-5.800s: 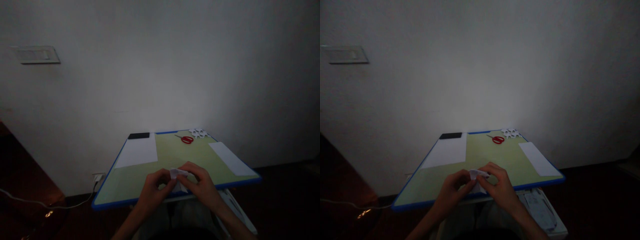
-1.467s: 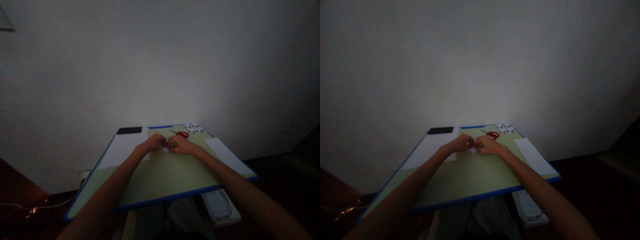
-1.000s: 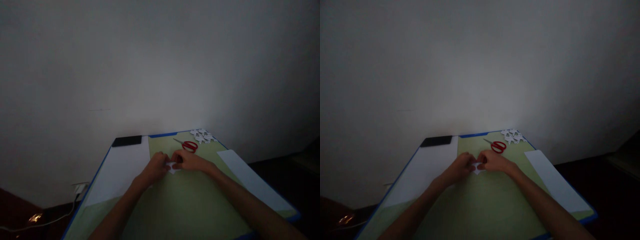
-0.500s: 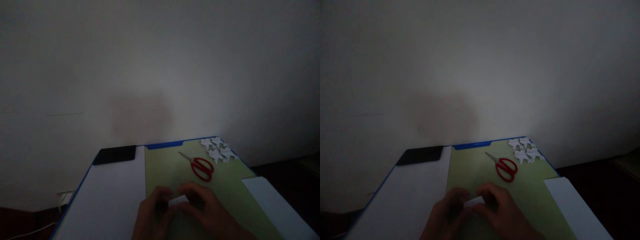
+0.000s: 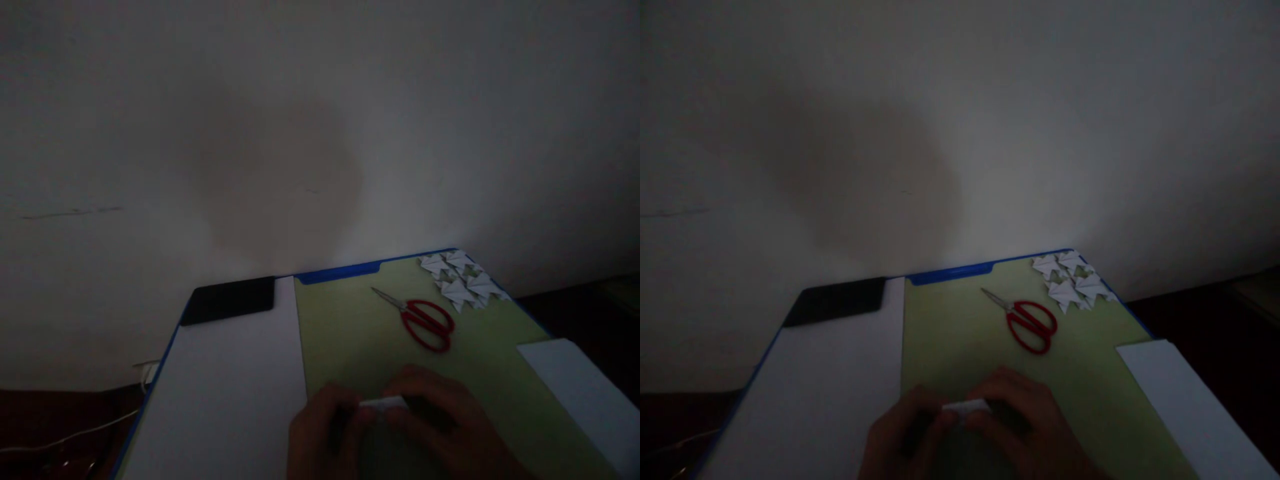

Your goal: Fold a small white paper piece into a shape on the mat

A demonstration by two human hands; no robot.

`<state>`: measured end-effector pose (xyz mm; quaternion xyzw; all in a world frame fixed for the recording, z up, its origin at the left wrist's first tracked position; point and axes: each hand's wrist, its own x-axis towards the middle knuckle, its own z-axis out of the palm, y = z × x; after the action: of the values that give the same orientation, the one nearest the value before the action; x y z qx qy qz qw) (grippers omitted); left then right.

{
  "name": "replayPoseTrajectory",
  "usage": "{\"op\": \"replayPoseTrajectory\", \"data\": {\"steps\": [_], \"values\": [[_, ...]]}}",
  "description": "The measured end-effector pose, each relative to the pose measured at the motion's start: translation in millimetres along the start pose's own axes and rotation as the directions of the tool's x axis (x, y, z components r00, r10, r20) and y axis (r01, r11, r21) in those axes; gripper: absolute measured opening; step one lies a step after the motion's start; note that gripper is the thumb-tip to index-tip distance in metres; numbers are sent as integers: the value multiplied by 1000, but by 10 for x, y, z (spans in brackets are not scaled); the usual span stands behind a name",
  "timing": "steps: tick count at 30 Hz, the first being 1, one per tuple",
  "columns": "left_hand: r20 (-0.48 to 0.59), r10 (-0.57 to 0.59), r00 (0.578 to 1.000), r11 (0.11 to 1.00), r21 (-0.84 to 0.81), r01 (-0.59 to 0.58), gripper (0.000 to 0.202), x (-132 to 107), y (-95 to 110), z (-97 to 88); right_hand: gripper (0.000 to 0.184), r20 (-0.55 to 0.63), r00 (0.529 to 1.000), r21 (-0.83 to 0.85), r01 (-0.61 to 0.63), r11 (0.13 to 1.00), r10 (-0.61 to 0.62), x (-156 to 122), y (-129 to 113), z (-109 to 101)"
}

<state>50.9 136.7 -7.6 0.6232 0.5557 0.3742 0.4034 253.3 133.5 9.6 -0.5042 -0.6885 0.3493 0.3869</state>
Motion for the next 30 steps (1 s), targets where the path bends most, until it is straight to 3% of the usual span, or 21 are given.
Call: {"op": "replayPoseTrajectory", "data": {"steps": [8,14,22,30], "values": [[97,-1,995,1000,16,0,27,58,180,-89,27,-59,994,157,-84,984,95,18,-54,47],[168,68,983,997,9,-71,24,100,221,-87,31,-43,997,229,-60,972,72,48,-65,54],[74,26,997,999,-41,-23,27,148,285,-111,25,-42,999,214,22,977,-13,68,-24,85],[32,-28,999,985,-167,33,19,107,281,-35,28,-27,998,191,-58,980,64,38,-39,61]]}}
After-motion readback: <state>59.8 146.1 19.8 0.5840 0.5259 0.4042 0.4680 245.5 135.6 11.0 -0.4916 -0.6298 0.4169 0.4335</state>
